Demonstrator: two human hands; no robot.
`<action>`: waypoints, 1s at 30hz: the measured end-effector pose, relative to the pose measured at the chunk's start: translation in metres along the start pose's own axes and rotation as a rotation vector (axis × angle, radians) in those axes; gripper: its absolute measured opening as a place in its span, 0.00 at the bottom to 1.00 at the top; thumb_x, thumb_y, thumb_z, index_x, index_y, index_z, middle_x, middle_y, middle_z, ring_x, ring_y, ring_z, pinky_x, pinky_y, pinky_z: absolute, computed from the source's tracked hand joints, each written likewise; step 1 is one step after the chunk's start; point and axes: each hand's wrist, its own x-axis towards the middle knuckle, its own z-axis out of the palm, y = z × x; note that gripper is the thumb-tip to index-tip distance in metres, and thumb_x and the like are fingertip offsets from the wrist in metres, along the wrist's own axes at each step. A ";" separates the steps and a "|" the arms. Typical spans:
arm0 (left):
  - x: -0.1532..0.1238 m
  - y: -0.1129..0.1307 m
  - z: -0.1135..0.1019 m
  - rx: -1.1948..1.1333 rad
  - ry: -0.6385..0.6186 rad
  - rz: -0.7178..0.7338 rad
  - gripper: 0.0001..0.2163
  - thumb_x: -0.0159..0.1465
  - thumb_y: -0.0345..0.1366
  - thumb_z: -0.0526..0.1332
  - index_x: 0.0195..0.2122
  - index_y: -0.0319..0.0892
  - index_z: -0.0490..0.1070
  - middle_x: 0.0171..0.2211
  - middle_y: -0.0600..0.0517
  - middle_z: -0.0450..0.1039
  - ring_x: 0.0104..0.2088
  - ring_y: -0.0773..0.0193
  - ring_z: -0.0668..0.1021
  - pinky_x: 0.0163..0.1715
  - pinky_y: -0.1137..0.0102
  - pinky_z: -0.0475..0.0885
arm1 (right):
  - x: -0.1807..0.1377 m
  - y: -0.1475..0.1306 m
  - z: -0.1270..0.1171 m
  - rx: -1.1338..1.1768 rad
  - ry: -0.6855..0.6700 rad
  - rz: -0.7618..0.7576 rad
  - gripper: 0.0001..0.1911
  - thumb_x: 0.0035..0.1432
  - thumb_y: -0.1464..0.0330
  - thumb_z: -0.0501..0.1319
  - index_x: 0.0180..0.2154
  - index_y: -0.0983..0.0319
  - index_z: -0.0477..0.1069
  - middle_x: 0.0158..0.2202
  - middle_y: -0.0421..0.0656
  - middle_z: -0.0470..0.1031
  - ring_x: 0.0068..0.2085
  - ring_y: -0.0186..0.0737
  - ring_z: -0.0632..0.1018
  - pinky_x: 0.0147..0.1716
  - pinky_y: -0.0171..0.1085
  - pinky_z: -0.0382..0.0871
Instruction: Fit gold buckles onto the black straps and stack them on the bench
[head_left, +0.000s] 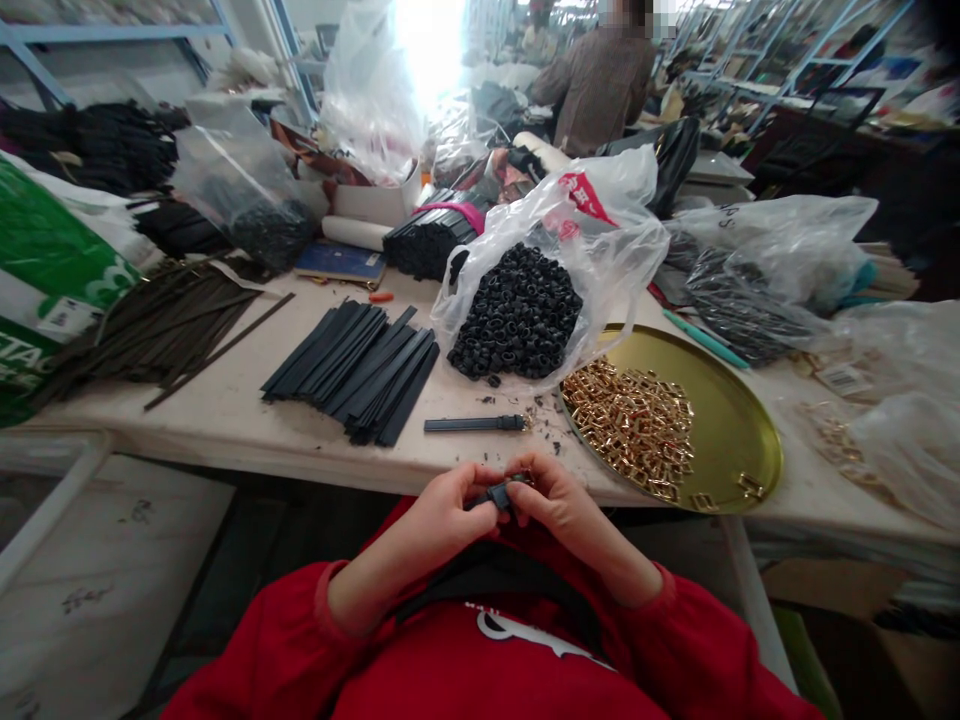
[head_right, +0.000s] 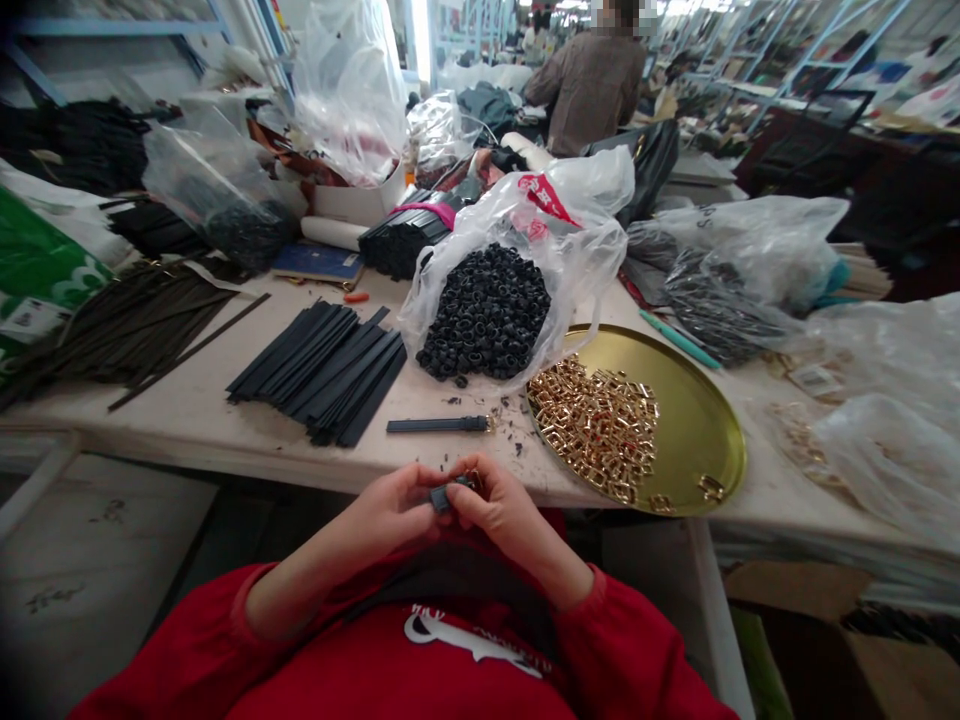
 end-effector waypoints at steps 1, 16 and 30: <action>0.000 0.000 0.000 -0.038 -0.013 -0.009 0.11 0.54 0.29 0.58 0.39 0.37 0.65 0.30 0.50 0.74 0.30 0.66 0.76 0.29 0.73 0.69 | -0.001 -0.001 -0.001 0.014 -0.034 0.038 0.14 0.49 0.60 0.62 0.34 0.60 0.61 0.19 0.32 0.66 0.19 0.28 0.65 0.18 0.29 0.56; 0.007 0.005 -0.008 -0.157 -0.068 -0.199 0.12 0.53 0.36 0.63 0.36 0.38 0.64 0.27 0.52 0.74 0.26 0.68 0.76 0.30 0.73 0.67 | 0.000 -0.006 -0.016 -0.600 -0.026 -0.255 0.03 0.50 0.73 0.58 0.29 0.59 0.69 0.27 0.39 0.69 0.30 0.35 0.69 0.30 0.34 0.60; 0.010 0.003 -0.017 0.285 -0.155 -0.092 0.15 0.56 0.36 0.57 0.44 0.39 0.64 0.26 0.54 0.74 0.26 0.65 0.75 0.25 0.74 0.66 | -0.010 -0.004 -0.022 -0.510 -0.206 -0.043 0.10 0.59 0.68 0.51 0.43 0.59 0.64 0.31 0.40 0.72 0.29 0.36 0.72 0.29 0.34 0.65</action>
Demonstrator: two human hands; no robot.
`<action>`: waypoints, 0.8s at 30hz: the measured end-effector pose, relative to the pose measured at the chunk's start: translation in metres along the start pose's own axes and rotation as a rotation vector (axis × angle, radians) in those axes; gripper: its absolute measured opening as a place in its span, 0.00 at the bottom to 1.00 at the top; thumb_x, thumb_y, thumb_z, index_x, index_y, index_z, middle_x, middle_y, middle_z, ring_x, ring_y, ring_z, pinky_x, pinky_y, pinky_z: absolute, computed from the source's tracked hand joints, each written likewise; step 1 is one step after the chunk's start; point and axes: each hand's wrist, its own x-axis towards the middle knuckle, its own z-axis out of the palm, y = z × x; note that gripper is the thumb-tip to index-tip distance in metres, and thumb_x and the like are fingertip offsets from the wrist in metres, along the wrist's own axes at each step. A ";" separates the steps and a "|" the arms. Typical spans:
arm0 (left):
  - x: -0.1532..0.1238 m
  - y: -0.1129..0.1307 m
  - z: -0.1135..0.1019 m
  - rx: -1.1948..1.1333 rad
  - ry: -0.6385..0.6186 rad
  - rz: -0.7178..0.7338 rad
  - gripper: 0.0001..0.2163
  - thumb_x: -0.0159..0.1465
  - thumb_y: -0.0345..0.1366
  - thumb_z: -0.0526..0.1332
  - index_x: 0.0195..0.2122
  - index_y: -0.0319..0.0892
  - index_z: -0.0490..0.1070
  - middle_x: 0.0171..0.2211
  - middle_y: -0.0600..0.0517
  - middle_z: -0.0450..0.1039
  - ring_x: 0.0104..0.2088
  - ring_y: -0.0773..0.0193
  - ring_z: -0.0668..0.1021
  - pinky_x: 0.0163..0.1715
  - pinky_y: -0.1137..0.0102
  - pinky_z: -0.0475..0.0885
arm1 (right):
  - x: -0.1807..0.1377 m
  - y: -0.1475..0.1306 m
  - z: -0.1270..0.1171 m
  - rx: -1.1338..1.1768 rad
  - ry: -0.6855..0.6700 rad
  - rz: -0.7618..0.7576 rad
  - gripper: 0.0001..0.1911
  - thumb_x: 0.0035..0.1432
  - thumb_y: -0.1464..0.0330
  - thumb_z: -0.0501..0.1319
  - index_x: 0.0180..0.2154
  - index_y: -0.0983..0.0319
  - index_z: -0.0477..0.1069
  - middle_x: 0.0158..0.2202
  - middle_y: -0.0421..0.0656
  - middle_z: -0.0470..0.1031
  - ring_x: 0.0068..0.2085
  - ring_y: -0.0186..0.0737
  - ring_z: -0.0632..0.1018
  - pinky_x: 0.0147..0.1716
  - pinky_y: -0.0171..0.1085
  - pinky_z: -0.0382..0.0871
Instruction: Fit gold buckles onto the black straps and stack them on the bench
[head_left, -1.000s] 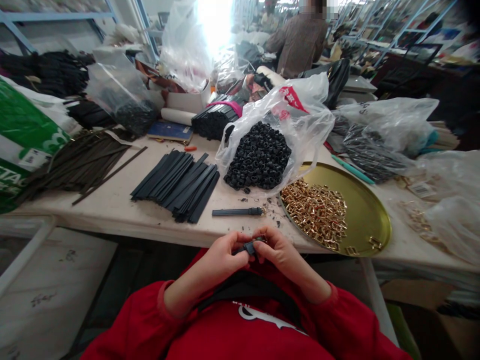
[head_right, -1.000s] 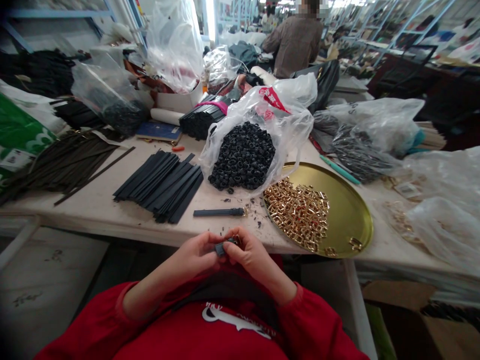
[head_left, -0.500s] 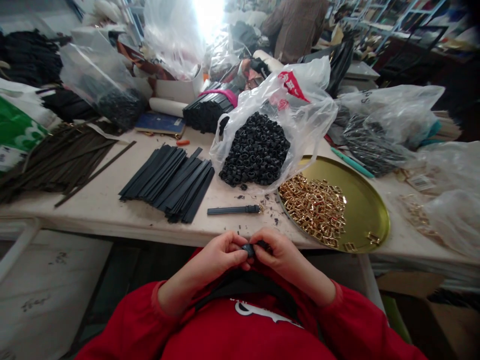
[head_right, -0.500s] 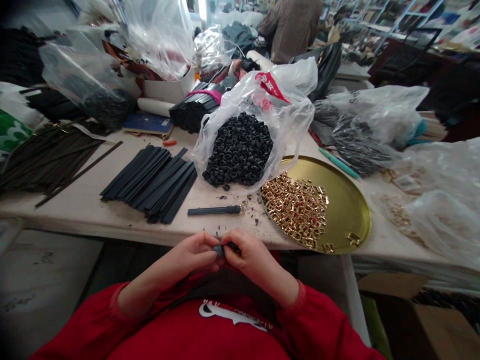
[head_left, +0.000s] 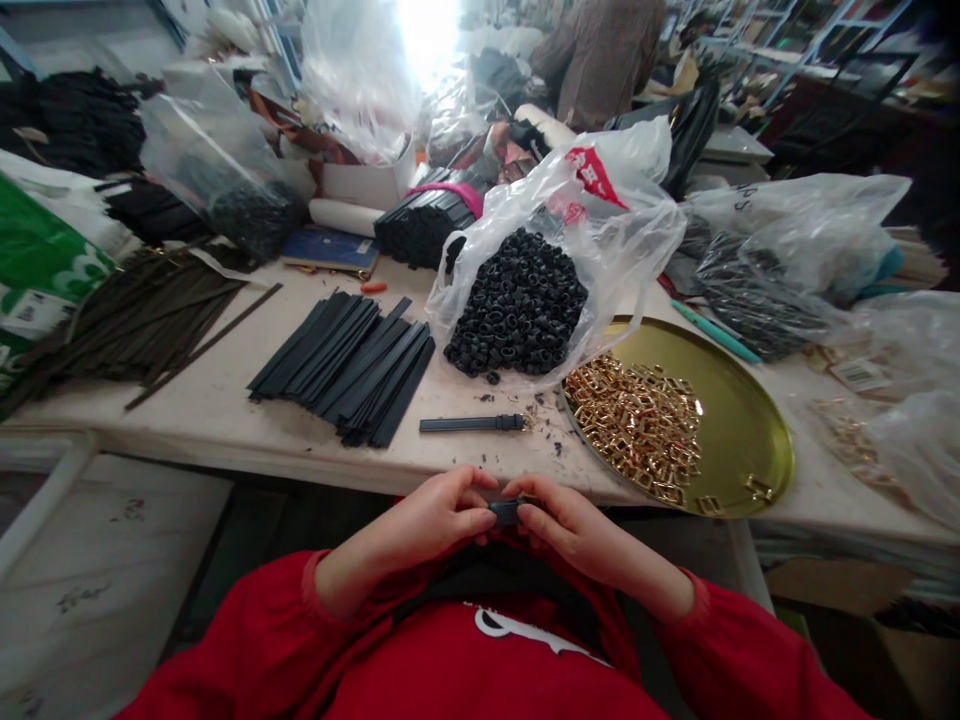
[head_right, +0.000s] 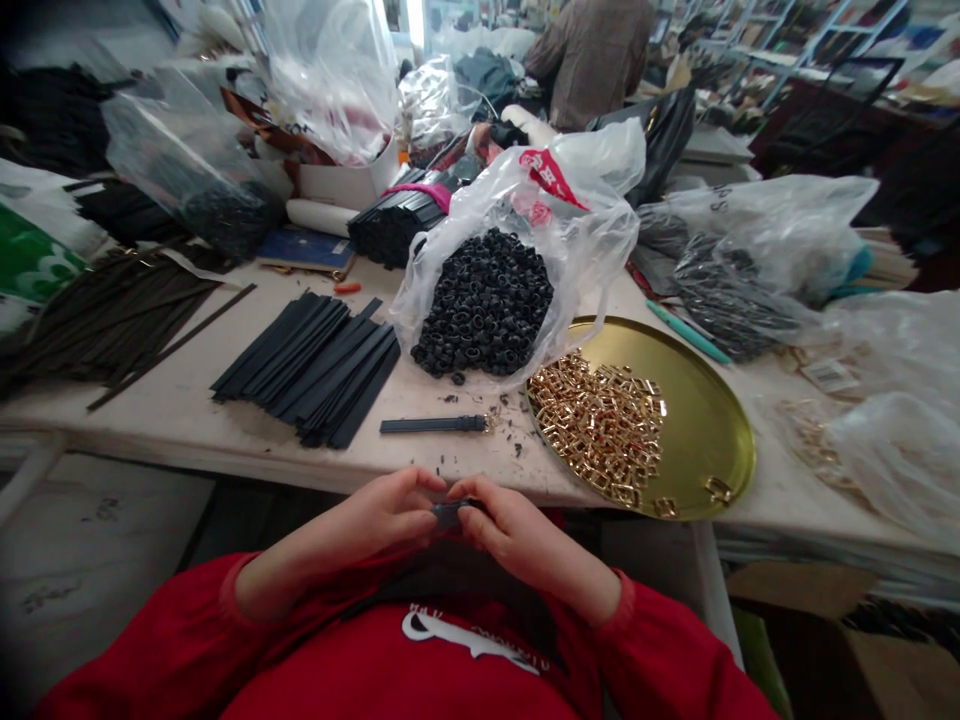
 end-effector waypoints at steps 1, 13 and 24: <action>0.000 0.002 -0.001 0.050 0.010 0.024 0.14 0.56 0.35 0.57 0.44 0.39 0.64 0.27 0.54 0.74 0.27 0.65 0.75 0.26 0.73 0.67 | 0.001 0.001 0.001 -0.051 0.027 -0.033 0.11 0.59 0.68 0.51 0.44 0.59 0.64 0.34 0.42 0.73 0.33 0.38 0.74 0.32 0.36 0.66; 0.054 0.027 -0.039 0.753 0.516 0.269 0.16 0.62 0.38 0.55 0.50 0.39 0.64 0.44 0.44 0.73 0.44 0.55 0.74 0.43 0.65 0.66 | 0.087 0.017 -0.025 -0.706 0.465 -0.190 0.13 0.60 0.64 0.48 0.33 0.61 0.68 0.31 0.47 0.73 0.34 0.45 0.73 0.35 0.41 0.62; 0.056 0.006 -0.113 1.193 0.801 -0.077 0.09 0.61 0.37 0.55 0.36 0.37 0.70 0.37 0.42 0.70 0.40 0.53 0.73 0.38 0.64 0.63 | 0.105 0.044 -0.020 -0.760 0.610 -0.227 0.18 0.60 0.59 0.50 0.43 0.64 0.69 0.42 0.50 0.74 0.44 0.49 0.72 0.44 0.45 0.63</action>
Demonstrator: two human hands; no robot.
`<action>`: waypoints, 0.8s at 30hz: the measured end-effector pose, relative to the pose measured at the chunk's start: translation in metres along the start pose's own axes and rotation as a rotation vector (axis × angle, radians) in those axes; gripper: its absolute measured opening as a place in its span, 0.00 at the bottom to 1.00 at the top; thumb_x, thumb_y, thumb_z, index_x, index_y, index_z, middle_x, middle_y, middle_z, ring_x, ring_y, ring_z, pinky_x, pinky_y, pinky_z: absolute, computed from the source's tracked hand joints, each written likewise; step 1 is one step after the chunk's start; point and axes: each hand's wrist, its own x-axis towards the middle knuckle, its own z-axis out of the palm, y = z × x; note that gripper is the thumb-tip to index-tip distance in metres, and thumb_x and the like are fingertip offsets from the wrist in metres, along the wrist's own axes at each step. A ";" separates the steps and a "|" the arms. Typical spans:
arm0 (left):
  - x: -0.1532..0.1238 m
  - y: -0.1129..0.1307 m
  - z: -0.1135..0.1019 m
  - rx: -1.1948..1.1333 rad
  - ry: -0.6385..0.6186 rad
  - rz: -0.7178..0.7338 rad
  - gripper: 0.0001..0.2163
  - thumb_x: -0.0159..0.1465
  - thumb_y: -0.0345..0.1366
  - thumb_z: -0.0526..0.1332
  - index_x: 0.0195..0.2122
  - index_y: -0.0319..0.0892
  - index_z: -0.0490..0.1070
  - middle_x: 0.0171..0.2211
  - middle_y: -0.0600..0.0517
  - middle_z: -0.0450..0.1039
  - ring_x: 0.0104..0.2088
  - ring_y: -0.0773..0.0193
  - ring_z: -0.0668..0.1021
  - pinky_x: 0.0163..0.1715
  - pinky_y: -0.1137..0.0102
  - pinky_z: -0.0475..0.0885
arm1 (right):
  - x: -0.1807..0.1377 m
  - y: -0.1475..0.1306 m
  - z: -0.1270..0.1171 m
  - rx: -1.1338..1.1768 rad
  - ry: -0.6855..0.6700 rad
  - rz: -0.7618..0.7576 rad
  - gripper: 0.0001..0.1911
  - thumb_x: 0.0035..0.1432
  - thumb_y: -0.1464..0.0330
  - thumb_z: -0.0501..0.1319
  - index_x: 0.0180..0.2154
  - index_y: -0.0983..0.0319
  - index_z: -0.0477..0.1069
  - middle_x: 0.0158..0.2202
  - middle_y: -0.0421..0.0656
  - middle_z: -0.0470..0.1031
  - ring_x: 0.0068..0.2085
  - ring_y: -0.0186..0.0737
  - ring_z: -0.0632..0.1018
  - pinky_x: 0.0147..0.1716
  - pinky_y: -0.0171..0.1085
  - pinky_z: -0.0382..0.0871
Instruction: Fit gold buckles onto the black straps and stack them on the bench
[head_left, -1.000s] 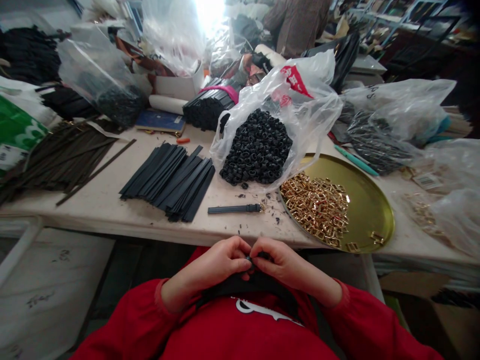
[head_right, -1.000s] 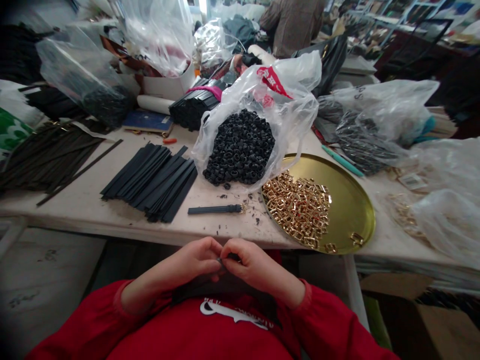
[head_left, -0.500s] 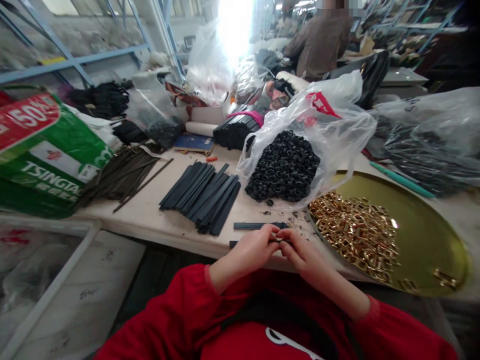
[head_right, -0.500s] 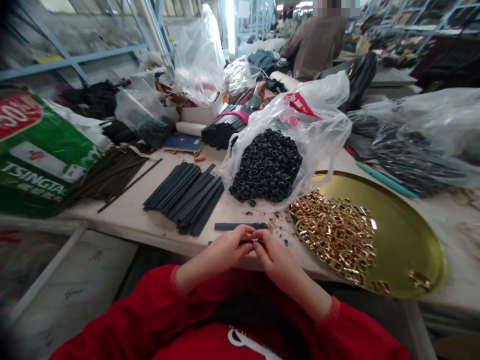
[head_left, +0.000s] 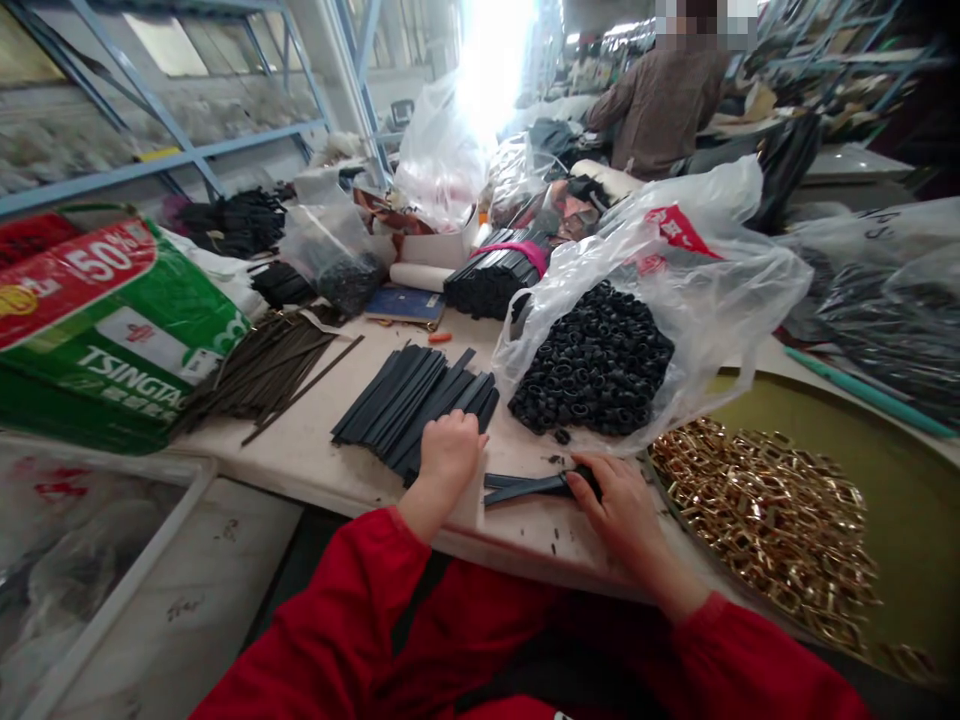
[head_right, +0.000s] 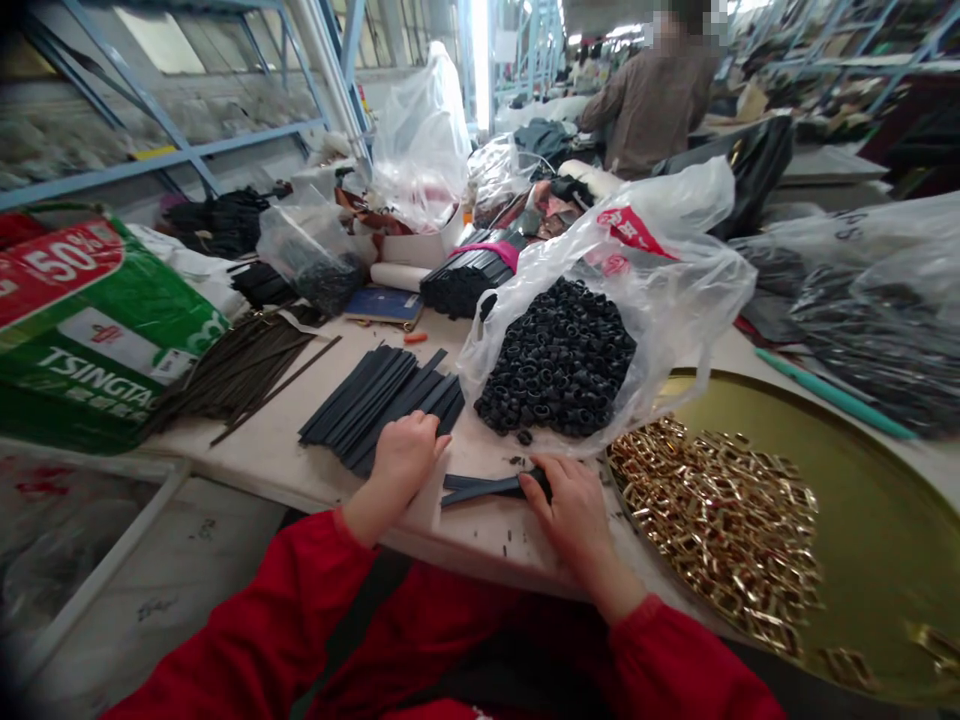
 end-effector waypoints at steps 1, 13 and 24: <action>0.002 0.004 0.003 -0.008 -0.005 -0.011 0.09 0.60 0.36 0.56 0.36 0.36 0.69 0.37 0.42 0.70 0.40 0.53 0.73 0.38 0.63 0.63 | 0.000 0.000 0.000 0.002 0.001 0.001 0.18 0.60 0.59 0.51 0.43 0.64 0.69 0.42 0.50 0.74 0.44 0.49 0.72 0.44 0.46 0.63; -0.058 0.019 -0.020 -0.399 -0.094 -0.018 0.00 0.57 0.31 0.54 0.30 0.42 0.61 0.23 0.55 0.68 0.24 0.67 0.73 0.26 0.75 0.62 | 0.001 -0.003 -0.018 0.173 0.232 0.003 0.16 0.60 0.63 0.50 0.45 0.64 0.66 0.41 0.50 0.70 0.42 0.44 0.72 0.42 0.42 0.66; -0.087 0.041 -0.007 -0.726 -0.079 -0.082 0.05 0.58 0.38 0.53 0.28 0.43 0.61 0.24 0.56 0.65 0.26 0.66 0.69 0.28 0.72 0.61 | 0.065 -0.011 -0.010 -0.179 -0.217 0.111 0.10 0.56 0.67 0.56 0.37 0.62 0.72 0.37 0.48 0.72 0.36 0.42 0.74 0.35 0.36 0.63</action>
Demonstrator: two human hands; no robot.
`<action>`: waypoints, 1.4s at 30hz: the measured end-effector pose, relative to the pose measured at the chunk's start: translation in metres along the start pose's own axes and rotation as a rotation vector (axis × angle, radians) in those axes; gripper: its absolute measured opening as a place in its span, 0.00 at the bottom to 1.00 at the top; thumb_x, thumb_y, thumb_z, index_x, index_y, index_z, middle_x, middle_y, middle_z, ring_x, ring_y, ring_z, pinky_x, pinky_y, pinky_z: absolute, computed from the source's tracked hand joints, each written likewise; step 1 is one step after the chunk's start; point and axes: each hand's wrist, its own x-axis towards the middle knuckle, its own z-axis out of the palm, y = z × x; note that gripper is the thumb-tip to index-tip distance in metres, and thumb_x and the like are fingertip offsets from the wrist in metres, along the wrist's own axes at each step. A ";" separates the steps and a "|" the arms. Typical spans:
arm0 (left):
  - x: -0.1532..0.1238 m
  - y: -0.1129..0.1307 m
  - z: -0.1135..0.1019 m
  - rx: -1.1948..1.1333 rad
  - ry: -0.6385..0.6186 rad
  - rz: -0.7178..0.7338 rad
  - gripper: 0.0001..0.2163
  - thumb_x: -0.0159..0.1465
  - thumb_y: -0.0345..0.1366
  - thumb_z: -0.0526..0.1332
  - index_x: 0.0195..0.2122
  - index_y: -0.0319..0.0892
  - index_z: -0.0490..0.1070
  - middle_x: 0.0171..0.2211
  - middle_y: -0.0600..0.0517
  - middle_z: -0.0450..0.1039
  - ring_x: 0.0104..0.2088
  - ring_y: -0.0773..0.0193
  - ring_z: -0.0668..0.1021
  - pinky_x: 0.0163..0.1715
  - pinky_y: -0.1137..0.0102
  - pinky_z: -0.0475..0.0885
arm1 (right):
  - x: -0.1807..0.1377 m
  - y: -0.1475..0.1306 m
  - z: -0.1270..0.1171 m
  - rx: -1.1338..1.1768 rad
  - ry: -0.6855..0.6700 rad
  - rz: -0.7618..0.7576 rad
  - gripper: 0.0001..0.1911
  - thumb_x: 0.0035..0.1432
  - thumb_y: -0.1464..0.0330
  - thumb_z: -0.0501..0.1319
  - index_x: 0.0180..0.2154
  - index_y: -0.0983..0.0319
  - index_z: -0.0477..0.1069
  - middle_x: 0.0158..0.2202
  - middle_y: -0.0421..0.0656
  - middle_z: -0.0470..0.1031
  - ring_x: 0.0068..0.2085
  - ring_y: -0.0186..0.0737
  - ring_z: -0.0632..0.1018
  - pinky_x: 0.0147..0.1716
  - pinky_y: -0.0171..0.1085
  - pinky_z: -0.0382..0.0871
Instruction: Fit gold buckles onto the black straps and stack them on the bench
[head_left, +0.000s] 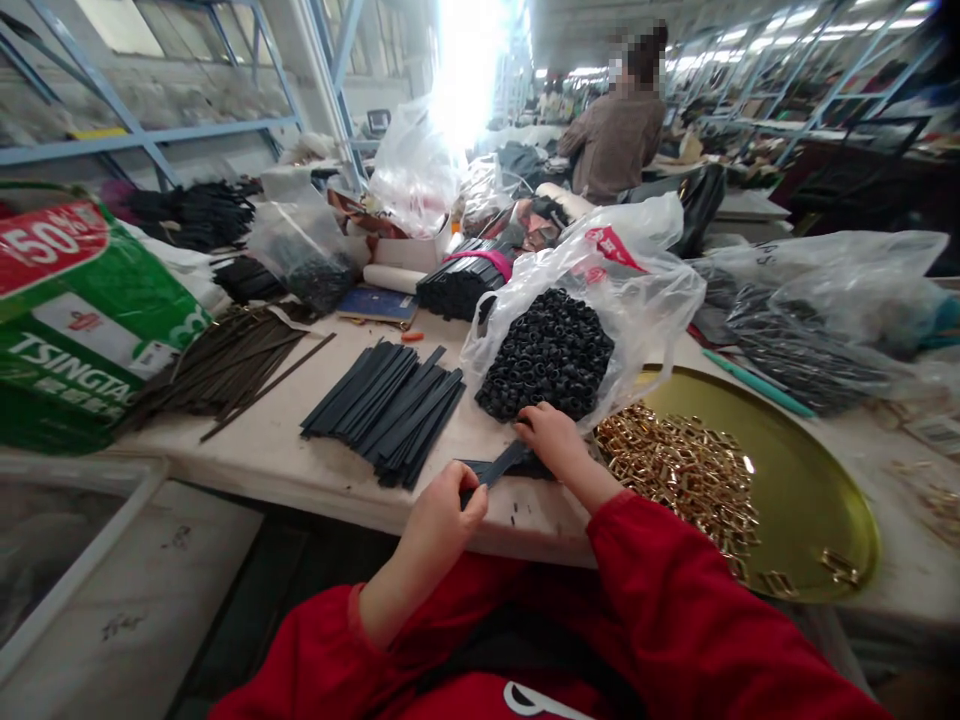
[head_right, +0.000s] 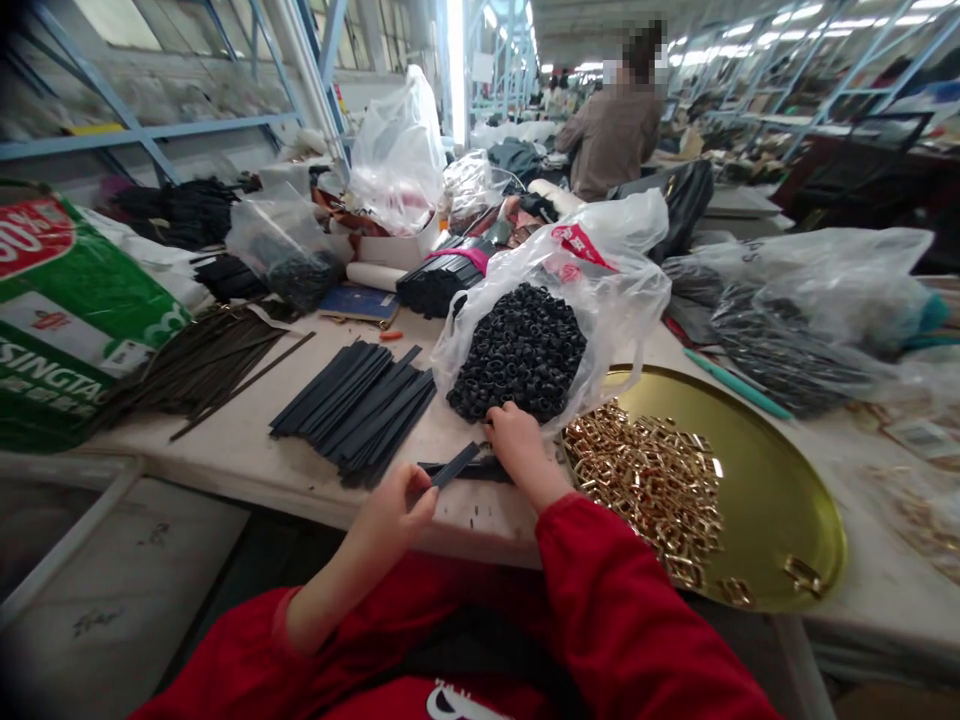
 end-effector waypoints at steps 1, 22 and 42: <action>0.001 -0.001 -0.001 -0.027 0.005 -0.021 0.04 0.58 0.37 0.53 0.29 0.43 0.61 0.25 0.56 0.65 0.27 0.66 0.70 0.29 0.72 0.62 | 0.003 -0.002 0.003 0.005 -0.012 -0.004 0.08 0.56 0.68 0.56 0.36 0.62 0.73 0.36 0.48 0.72 0.36 0.42 0.74 0.35 0.36 0.63; 0.006 0.000 0.001 -0.769 -0.442 -0.261 0.19 0.56 0.49 0.58 0.39 0.39 0.67 0.19 0.60 0.63 0.16 0.75 0.62 0.16 0.77 0.54 | -0.068 0.003 -0.025 1.625 -0.133 0.528 0.17 0.36 0.62 0.72 0.21 0.62 0.66 0.25 0.37 0.74 0.25 0.28 0.72 0.28 0.29 0.66; -0.030 0.019 0.005 -0.722 -0.553 -0.273 0.22 0.61 0.51 0.48 0.38 0.36 0.69 0.15 0.60 0.57 0.14 0.74 0.57 0.14 0.77 0.50 | -0.105 -0.004 -0.023 1.904 -0.001 0.667 0.15 0.40 0.64 0.70 0.34 0.60 0.75 0.25 0.36 0.74 0.21 0.26 0.71 0.21 0.26 0.70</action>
